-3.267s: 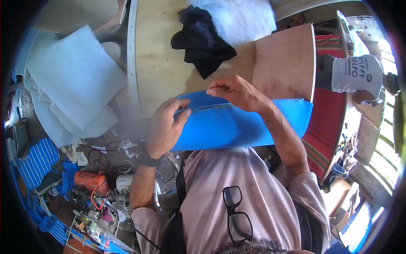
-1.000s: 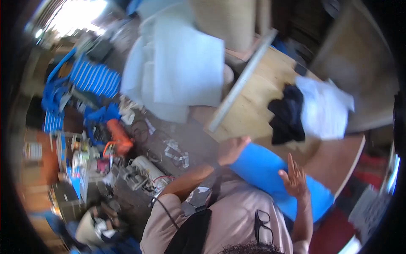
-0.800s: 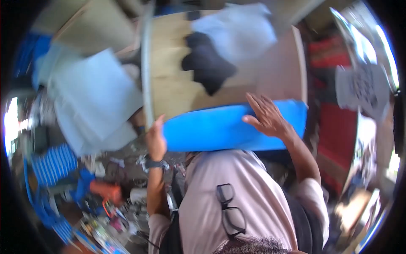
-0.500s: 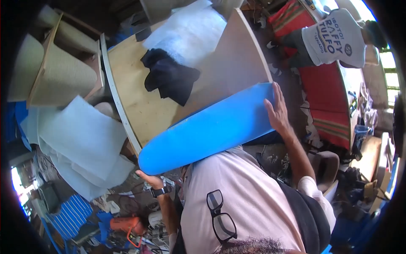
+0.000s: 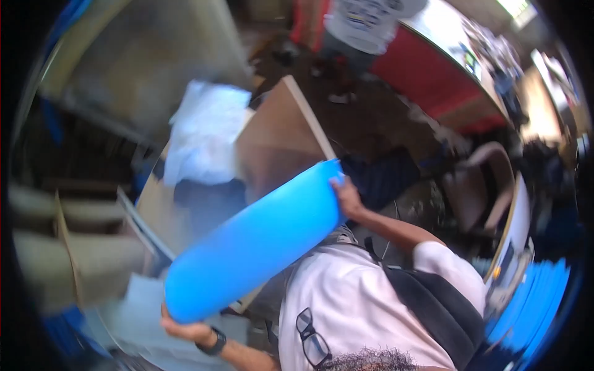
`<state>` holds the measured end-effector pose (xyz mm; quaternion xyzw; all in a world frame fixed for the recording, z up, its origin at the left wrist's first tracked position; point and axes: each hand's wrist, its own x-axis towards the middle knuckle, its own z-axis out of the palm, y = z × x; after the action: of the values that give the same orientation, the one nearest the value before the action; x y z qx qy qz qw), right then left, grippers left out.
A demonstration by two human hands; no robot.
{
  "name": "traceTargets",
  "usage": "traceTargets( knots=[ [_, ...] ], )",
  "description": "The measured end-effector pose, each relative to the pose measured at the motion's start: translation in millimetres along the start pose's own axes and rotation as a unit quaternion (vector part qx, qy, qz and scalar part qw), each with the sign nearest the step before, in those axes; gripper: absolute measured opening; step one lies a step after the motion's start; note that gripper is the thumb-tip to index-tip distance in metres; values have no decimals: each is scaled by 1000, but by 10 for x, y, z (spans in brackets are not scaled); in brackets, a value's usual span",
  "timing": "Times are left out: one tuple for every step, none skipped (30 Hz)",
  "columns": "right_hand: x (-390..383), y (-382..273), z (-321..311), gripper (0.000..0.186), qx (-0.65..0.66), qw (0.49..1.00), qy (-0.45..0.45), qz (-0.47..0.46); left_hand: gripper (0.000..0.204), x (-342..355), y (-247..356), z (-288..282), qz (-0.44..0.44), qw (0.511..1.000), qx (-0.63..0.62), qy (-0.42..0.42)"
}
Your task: Applying and adjusting foam padding onto a blue plastic chair shell.
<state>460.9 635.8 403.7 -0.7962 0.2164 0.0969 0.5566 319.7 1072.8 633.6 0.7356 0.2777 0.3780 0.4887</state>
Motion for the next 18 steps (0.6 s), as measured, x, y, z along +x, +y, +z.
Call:
traceTargets(
  knots=[
    [38, 141, 224, 97, -33, 993, -58, 99, 78, 26, 163, 57, 58, 996, 35, -56],
    [49, 307, 379, 105, -28, 975, -153, 161, 76, 43, 286, 121, 116, 984, 115, -72],
    [12, 429, 636, 108, -2, 978, -139, 154, 68, 58, 348, 191, 164, 968, 151, -117],
    [48, 551, 778, 112, 8, 960, -222, 169, 41, -23, 374, 234, 224, 951, 201, -77],
    [-41, 704, 907, 113, 29, 950, -273, 148, 45, -83, 334, 262, 227, 938, 243, -95],
    [11, 826, 997, 113, 38, 950, -259, 169, 50, -181, 255, 318, 232, 925, 283, -106],
    [29, 938, 1110, 108, -50, 925, -357, 124, 50, -277, 135, 342, 238, 921, 283, -120],
    [47, 1052, 1205, 103, -139, 879, -450, 71, 47, -405, -11, 362, 280, 902, 296, -141],
    [69, 1172, 1279, 99, -238, 813, -530, 33, 45, -528, -154, 366, 319, 883, 307, -158],
    [65, 1335, 1254, 93, -260, 813, -521, -22, 44, -647, -252, 340, 357, 862, 318, -170],
    [111, 1469, 1246, 83, -292, 816, -498, -32, 43, -717, -320, 300, 394, 841, 327, -178],
    [180, 1635, 1136, 78, -302, 815, -484, -101, 43, -750, -345, 255, 400, 840, 324, -172],
    [317, 1789, 971, 72, -306, 811, -473, -157, 41, -738, -368, 242, 359, 844, 346, -195],
    [425, 1910, 796, 67, -278, 836, -446, -162, 39, -727, -386, 260, 323, 850, 359, -213],
    [489, 2057, 521, 64, -308, 862, -403, 3, 36, -699, -403, 298, 349, 852, 340, -193],
    [614, 2125, 326, 65, -351, 862, -365, 22, 37, -680, -408, 328, 360, 848, 345, -179],
    [533, 2293, -11, 64, -347, 897, -265, 65, 37, -681, -439, 374, 370, 844, 349, -169],
    [481, 2423, -302, 62, -323, 917, -204, 113, 48, -689, -495, 442, 437, 849, 289, -71]
  ],
)
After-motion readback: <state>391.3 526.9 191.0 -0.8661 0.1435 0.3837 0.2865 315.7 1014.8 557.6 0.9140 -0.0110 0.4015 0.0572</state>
